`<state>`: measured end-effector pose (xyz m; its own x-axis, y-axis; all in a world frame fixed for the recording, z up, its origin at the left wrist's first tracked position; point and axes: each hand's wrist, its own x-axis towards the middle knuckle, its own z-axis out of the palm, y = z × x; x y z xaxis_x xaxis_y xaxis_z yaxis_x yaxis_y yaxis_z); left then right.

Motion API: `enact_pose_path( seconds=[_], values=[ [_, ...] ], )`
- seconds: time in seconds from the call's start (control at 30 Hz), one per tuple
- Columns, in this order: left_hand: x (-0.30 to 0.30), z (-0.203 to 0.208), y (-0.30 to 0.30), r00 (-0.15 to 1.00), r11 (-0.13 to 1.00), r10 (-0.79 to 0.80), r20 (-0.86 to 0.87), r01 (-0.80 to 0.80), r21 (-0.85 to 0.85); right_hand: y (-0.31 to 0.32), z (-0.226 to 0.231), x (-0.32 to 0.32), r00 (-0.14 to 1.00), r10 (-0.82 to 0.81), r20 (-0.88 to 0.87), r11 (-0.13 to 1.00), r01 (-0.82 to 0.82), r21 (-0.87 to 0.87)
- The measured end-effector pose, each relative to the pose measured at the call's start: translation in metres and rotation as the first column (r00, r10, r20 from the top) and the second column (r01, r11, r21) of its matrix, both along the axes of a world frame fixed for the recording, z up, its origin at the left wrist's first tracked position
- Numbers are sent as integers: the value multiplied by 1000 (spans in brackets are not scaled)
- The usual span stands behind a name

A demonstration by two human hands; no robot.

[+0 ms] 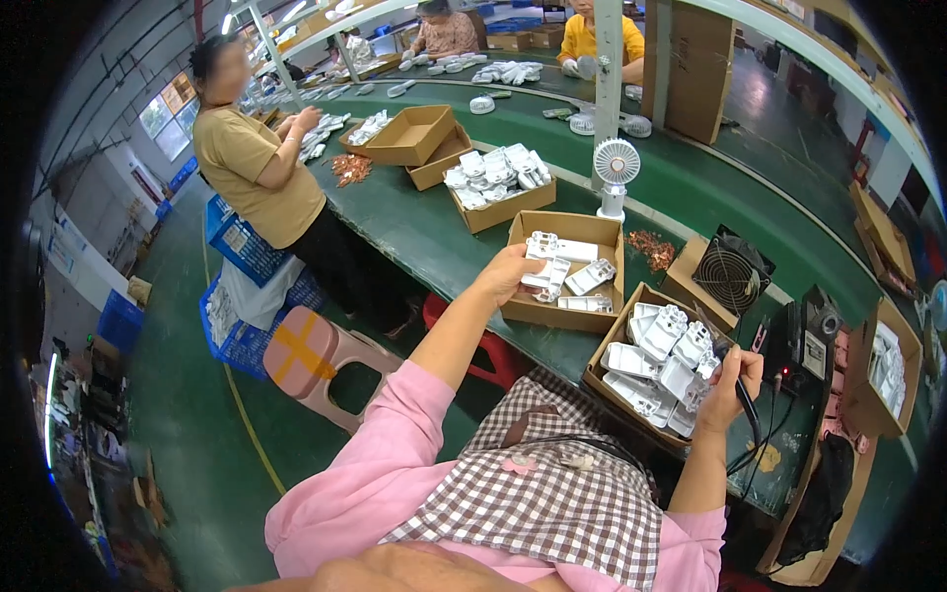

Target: The person solders electrical components onto a white plastic frame using a soldering iron and solder wire.

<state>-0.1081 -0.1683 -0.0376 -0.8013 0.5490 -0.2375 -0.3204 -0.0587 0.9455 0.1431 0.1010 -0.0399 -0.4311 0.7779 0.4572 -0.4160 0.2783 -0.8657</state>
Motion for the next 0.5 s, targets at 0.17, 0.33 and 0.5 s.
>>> enact_pose_path(
  seconds=[0.17, 0.33, 0.5],
  values=[
    [-12, -15, 2, 993, 996, -63, -101, 56, -76, -4, 3, 3, 1000, 6, 10, 1000, -6, 7],
    [-14, -9, 25, 973, 942, -88, -215, 12, -334, 9, -5, 2, 999, 33, 5, 999, -33, -24],
    [-11, -9, 27, 935, 945, -4, -354, -112, -307, 9, 0, -2, 998, 61, -6, 997, -61, -42]
  ],
)
